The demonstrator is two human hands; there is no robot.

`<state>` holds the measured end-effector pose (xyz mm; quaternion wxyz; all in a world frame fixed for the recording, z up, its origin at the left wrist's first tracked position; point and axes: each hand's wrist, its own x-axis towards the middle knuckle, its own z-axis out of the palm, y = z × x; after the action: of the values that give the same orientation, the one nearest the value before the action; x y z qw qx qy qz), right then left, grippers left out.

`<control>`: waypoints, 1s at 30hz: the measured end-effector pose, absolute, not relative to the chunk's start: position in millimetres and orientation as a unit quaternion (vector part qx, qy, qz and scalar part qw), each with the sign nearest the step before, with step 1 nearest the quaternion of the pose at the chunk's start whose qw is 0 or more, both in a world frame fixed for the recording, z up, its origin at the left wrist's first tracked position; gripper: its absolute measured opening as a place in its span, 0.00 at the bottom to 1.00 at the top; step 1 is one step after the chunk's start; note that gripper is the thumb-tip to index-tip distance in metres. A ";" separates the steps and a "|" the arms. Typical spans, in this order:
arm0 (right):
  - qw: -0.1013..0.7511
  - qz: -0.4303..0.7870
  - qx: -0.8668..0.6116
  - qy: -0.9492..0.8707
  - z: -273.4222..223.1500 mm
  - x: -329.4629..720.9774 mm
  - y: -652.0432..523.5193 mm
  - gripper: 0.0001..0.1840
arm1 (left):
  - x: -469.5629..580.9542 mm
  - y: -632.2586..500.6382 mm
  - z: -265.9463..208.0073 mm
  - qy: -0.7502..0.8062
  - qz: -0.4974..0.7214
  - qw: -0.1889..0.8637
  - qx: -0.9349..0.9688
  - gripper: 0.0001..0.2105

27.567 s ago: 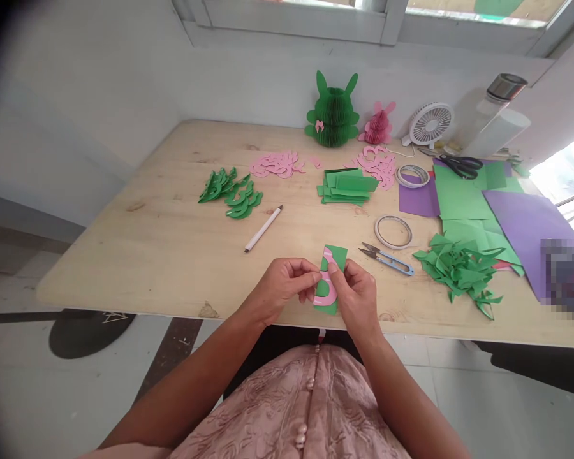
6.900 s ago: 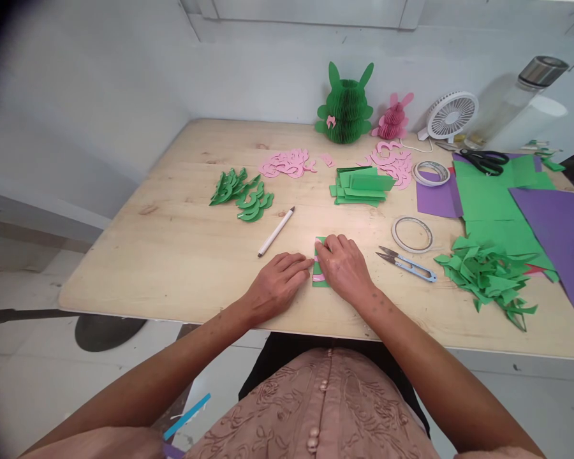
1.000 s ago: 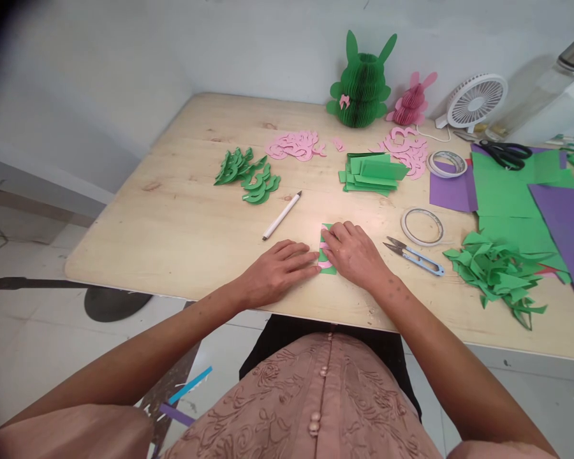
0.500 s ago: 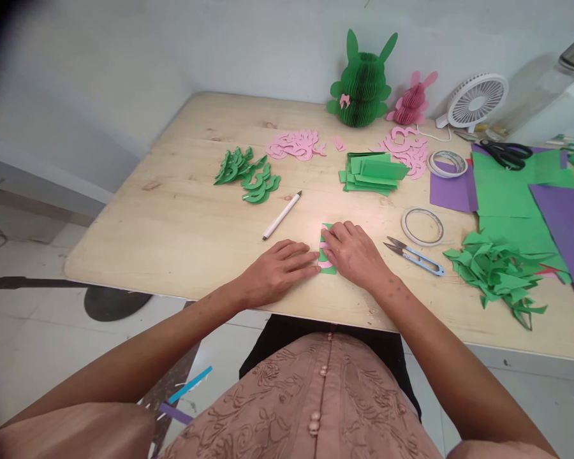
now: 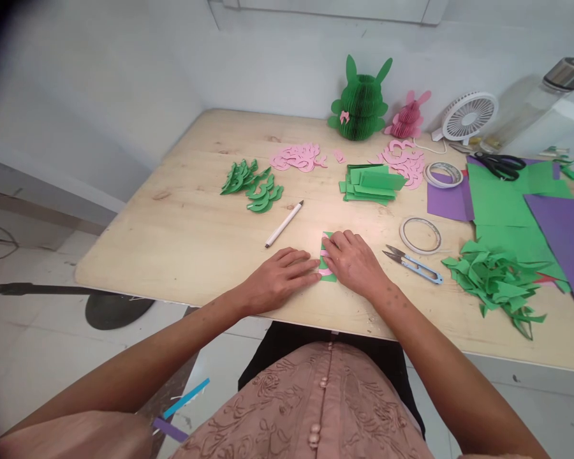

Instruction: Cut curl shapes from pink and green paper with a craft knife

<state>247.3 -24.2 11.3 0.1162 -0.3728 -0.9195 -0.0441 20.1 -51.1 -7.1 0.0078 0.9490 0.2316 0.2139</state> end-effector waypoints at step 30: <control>0.136 -0.043 -0.372 -0.917 6.4 248.8 -24.2 0.18 | 25.7 -47.9 -2.8 0.227 0.186 -0.029 0.956 0.09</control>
<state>248.8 -24.2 6.4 0.1358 -0.3716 -0.9174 -0.0425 25.7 -47.9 -2.8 -0.0290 0.9555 0.2271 0.1858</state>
